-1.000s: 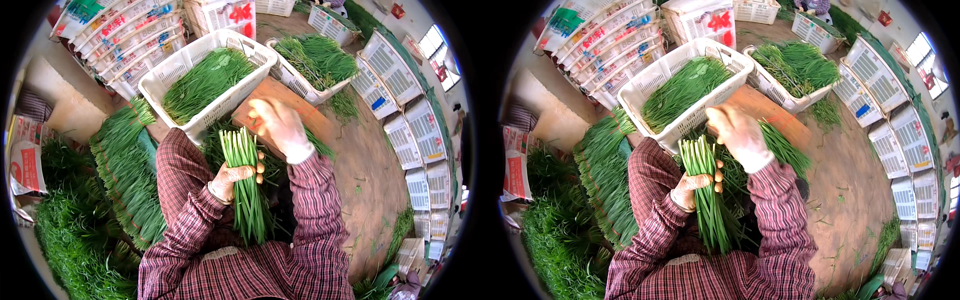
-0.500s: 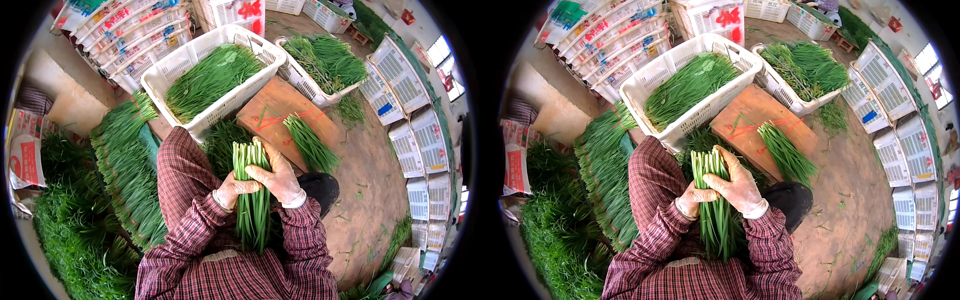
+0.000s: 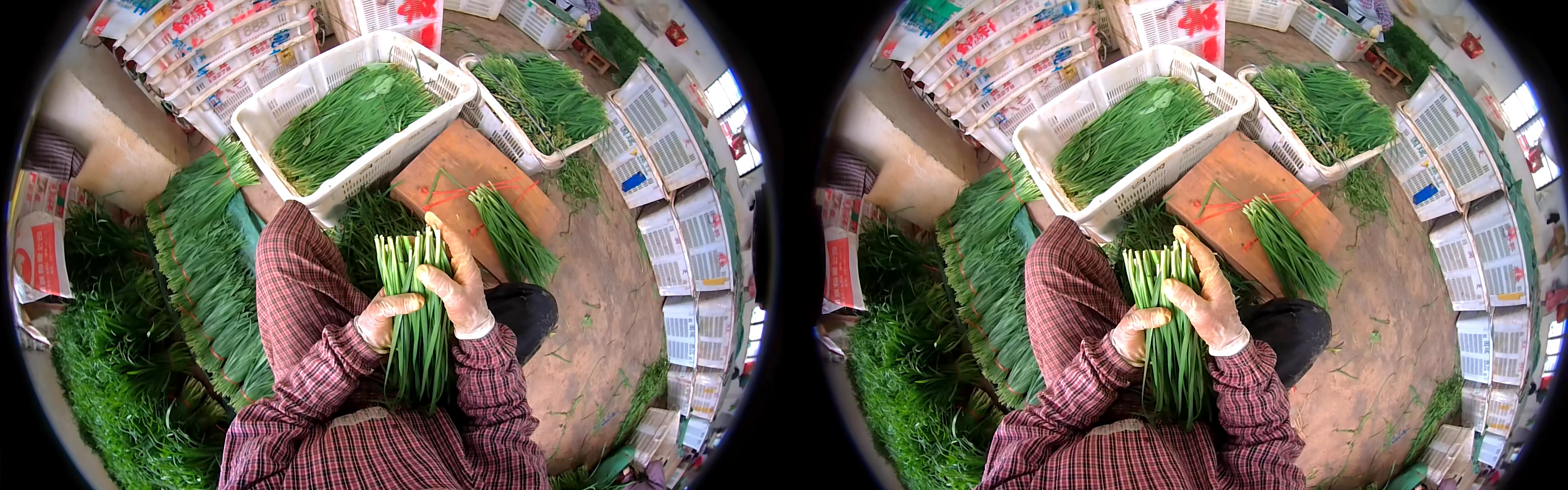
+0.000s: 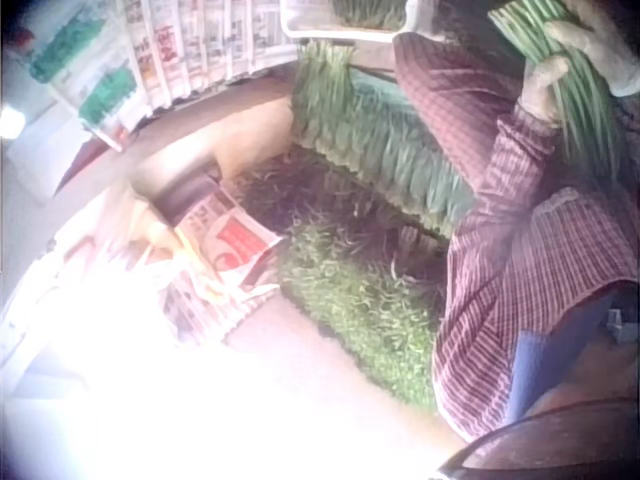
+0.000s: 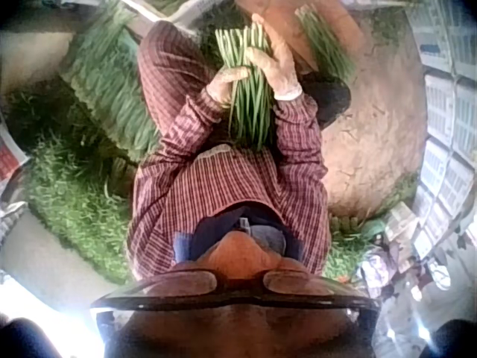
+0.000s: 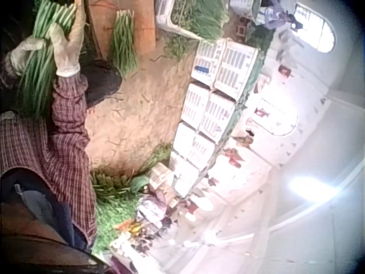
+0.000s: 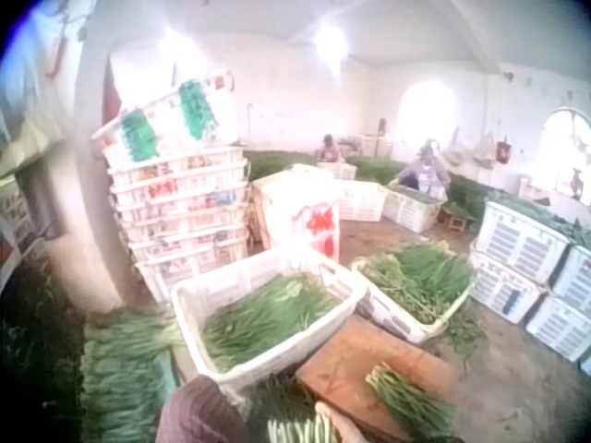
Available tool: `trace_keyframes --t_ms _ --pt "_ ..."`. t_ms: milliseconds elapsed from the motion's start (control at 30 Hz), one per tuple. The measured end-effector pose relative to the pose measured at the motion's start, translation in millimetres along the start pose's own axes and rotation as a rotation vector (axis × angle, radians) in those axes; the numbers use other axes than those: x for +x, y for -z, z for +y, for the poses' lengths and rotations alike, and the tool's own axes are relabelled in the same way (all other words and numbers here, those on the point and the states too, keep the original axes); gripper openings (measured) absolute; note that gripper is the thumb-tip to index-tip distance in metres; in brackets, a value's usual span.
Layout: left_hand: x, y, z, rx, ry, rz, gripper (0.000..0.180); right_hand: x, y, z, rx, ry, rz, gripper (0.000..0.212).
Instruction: The person bundles stalks of green onions by hand, strips away the outer leaves, and secures each bundle with a red tie before placing it into a white plastic crate.
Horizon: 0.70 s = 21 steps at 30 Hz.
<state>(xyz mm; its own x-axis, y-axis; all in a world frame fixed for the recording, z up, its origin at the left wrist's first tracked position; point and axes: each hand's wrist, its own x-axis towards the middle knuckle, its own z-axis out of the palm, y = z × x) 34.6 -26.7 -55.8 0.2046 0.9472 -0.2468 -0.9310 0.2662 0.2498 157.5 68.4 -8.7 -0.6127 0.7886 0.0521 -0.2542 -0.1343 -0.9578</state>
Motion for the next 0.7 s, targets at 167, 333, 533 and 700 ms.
trace_keyframes --t_ms 167,333,533,700 --pt "2 0 -3 0.106 -0.071 -0.012 0.066 1 3 6 -0.011 -0.004 -0.040 0.070" --pt "1 4 -2 0.079 -0.037 -0.058 0.069 8 7 0 -0.246 0.039 -0.082 0.064" --pt "4 6 -2 0.342 -0.041 0.030 0.060 19 4 0 -0.844 0.344 -0.063 0.053" --pt "7 1 -3 0.298 -0.126 0.049 0.057 14 6 1 -0.578 0.220 -0.051 0.054"
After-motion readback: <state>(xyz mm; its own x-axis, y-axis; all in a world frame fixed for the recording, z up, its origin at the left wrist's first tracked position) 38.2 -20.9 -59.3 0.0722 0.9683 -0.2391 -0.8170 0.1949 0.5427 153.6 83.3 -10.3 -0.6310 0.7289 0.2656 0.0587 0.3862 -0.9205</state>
